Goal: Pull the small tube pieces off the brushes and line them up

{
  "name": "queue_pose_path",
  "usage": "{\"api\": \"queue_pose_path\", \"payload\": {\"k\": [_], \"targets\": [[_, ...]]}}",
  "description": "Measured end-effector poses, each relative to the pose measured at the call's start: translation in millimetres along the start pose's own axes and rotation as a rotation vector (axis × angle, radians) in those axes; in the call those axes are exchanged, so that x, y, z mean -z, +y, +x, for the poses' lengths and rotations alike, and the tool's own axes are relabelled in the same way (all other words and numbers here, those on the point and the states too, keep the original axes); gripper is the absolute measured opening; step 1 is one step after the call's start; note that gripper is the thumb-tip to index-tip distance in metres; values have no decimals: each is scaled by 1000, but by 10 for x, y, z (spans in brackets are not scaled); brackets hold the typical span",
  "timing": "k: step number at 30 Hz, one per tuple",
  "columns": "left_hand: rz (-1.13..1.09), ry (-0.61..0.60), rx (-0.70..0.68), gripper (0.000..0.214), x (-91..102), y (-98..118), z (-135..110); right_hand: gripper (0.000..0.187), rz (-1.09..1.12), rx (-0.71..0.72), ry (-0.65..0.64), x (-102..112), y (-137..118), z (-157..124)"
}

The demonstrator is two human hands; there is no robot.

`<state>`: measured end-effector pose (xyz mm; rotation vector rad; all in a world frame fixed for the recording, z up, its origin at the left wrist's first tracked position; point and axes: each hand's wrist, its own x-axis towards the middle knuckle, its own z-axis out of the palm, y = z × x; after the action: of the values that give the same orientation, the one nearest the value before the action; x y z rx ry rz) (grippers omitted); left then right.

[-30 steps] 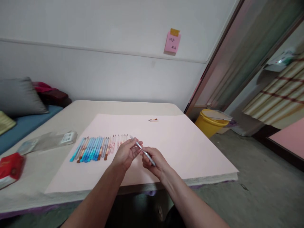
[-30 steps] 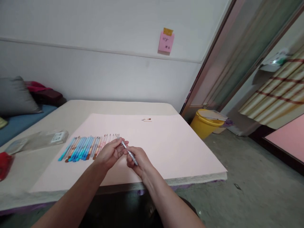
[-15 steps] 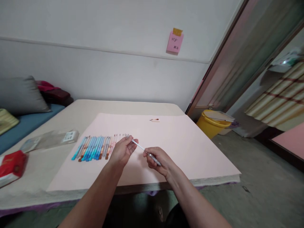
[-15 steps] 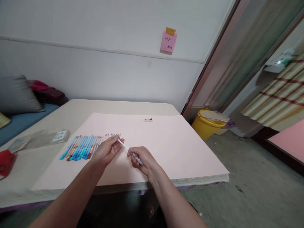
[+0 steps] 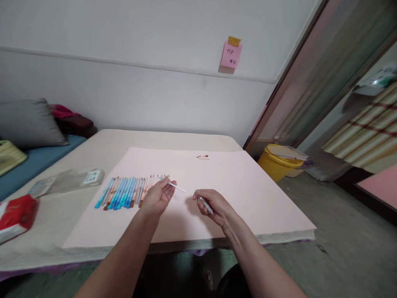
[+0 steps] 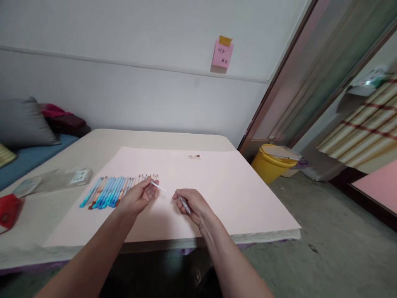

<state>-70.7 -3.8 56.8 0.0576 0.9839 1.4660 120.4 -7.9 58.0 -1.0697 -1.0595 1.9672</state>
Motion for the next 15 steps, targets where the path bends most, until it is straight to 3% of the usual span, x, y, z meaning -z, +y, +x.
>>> {"api": "queue_pose_path", "payload": {"k": [6, 11, 15], "targets": [[61, -38, 61, 8, -1, -178, 7, 21, 133, 0, 63, -18, 7, 45], [110, -76, 74, 9, 5, -362, 21, 24, -173, 73, 92, -83, 72, 106], [125, -81, 59, 9, -23, -423, 0, 5, -394, 181, 173, -96, 118, 159]]}}
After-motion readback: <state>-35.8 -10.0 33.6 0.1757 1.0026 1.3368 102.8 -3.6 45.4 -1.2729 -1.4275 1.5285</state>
